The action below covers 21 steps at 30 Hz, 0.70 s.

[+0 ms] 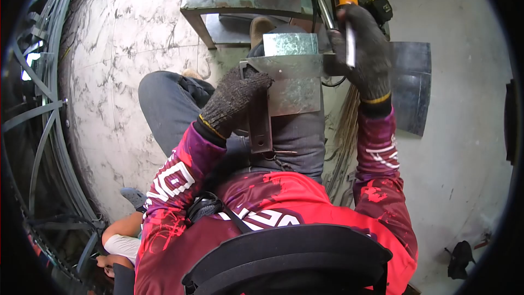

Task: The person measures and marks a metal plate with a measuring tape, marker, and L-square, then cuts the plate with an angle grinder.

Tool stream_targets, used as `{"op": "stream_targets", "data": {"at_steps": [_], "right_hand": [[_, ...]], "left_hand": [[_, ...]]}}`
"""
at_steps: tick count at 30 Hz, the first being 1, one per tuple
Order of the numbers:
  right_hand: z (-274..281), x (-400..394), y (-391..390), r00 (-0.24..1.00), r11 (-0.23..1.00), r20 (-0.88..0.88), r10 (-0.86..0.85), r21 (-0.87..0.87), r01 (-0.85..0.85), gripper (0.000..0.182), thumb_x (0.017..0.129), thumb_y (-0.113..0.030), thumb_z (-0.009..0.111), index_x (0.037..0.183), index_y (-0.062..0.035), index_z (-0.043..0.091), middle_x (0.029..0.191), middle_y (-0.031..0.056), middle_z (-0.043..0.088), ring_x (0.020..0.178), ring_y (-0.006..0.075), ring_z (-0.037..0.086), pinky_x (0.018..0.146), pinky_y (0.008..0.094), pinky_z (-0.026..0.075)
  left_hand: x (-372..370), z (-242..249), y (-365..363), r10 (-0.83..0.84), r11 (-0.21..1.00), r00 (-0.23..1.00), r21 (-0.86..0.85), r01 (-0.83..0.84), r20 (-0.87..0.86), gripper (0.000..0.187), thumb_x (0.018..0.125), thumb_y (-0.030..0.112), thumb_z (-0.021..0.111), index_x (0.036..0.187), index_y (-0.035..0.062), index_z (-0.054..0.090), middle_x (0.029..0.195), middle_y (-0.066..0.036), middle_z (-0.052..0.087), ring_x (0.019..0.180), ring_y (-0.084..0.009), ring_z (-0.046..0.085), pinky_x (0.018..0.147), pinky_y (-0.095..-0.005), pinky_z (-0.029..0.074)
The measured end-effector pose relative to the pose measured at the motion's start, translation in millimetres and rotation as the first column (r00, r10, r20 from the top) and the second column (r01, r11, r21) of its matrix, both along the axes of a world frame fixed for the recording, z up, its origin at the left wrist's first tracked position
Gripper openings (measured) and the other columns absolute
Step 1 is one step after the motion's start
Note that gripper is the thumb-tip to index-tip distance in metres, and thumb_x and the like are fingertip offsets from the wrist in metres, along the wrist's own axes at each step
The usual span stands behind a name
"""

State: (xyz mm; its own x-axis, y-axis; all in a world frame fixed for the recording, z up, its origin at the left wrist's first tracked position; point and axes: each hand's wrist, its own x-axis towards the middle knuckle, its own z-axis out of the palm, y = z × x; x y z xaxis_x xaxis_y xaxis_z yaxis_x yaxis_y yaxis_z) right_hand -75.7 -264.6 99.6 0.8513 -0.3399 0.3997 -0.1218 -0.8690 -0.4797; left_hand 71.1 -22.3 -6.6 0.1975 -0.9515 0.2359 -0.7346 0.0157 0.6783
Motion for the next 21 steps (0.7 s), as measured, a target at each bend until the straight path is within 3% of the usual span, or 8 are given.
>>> {"op": "stream_targets", "data": {"at_steps": [6,8,11,12,14,15,17,21], "right_hand": [[-26.9,-66.2,90.2,0.985,0.994,0.143,-0.095,0.06,0.088,0.048,0.076,0.004,0.081,0.118,-0.0063,0.06,0.113,0.0132,0.064,0.108,0.0272,0.065,0.087,0.035,0.058],[-52.5,-80.3,110.1,0.974,0.971,0.089,-0.208,0.138,0.195,0.043,0.08,0.003,0.078,0.116,-0.0054,0.058,0.117,0.0142,0.064,0.11,0.0274,0.064,0.092,0.0365,0.054],[-58.1,-80.1,123.8,0.942,0.904,0.054,-0.33,0.306,0.299,0.041,0.082,0.002,0.077,0.117,-0.0048,0.056,0.119,0.0144,0.063,0.11,0.0272,0.063,0.093,0.0369,0.053],[-56.5,-78.1,125.3,0.916,0.847,0.014,-0.401,0.387,0.365,0.044,0.082,0.003,0.077,0.119,-0.0053,0.057,0.119,0.0132,0.062,0.11,0.0255,0.063,0.091,0.0359,0.056],[-55.5,-73.1,123.9,0.926,0.865,0.034,-0.377,0.369,0.339,0.042,0.084,0.002,0.075,0.119,-0.0046,0.055,0.122,0.014,0.062,0.11,0.0243,0.062,0.094,0.0364,0.052],[-56.4,-70.9,122.5,0.934,0.881,0.048,-0.354,0.354,0.315,0.039,0.085,0.002,0.073,0.119,-0.004,0.053,0.125,0.0148,0.062,0.11,0.0231,0.061,0.097,0.0369,0.049],[-57.0,-71.8,119.6,0.942,0.887,0.056,-0.332,0.358,0.291,0.04,0.086,0.002,0.073,0.119,-0.0042,0.052,0.124,0.0146,0.062,0.11,0.023,0.061,0.098,0.0368,0.049],[-56.9,-73.8,116.4,0.953,0.914,0.087,-0.291,0.318,0.25,0.039,0.087,0.003,0.072,0.119,-0.0041,0.052,0.123,0.0145,0.063,0.111,0.0228,0.062,0.098,0.0363,0.049]], "left_hand": [[-10.6,5.8,0.9,0.029,0.999,0.955,0.023,-0.023,-0.296,0.029,0.078,0.017,0.069,0.104,0.0054,0.065,0.096,-0.017,0.064,0.096,-0.0387,0.061,0.087,-0.0454,0.05],[-19.4,6.2,2.2,0.151,0.988,0.515,0.126,-0.084,-0.844,0.03,0.081,0.015,0.067,0.11,0.0054,0.064,0.101,-0.017,0.065,0.1,-0.0385,0.062,0.089,-0.0443,0.051],[-19.0,28.6,0.6,0.303,0.953,0.27,0.295,-0.071,-0.914,0.029,0.085,0.014,0.066,0.113,0.0046,0.064,0.104,-0.015,0.066,0.102,-0.0335,0.064,0.089,-0.0411,0.052],[-19.4,19.3,3.3,0.3,0.954,0.274,0.292,-0.07,-0.914,0.029,0.085,0.014,0.066,0.113,0.0046,0.064,0.104,-0.015,0.066,0.102,-0.0335,0.064,0.089,-0.0411,0.052],[-16.9,5.5,5.6,0.082,0.991,0.984,-0.091,-0.097,-0.159,0.026,0.092,0.018,0.067,0.114,0.0045,0.064,0.1,-0.01,0.067,0.092,-0.0241,0.066,0.08,-0.0358,0.055],[-17.6,10.1,4.2,0.085,0.991,0.984,-0.093,-0.1,-0.156,0.026,0.092,0.018,0.067,0.114,0.0045,0.064,0.1,-0.01,0.067,0.092,-0.0241,0.066,0.08,-0.0358,0.055],[-24.1,29.1,-0.5,0.288,0.949,-0.141,0.302,-0.089,-0.947,0.026,0.096,0.024,0.068,0.113,0.0049,0.064,0.093,-0.004,0.067,0.082,-0.015,0.066,0.069,-0.0299,0.055],[-22.2,40.4,-5.6,0.387,0.913,-0.052,0.391,-0.114,-0.921,0.024,0.097,0.026,0.068,0.111,0.0065,0.064,0.087,-0.002,0.066,0.074,-0.0122,0.065,0.063,-0.0273,0.054]]}}
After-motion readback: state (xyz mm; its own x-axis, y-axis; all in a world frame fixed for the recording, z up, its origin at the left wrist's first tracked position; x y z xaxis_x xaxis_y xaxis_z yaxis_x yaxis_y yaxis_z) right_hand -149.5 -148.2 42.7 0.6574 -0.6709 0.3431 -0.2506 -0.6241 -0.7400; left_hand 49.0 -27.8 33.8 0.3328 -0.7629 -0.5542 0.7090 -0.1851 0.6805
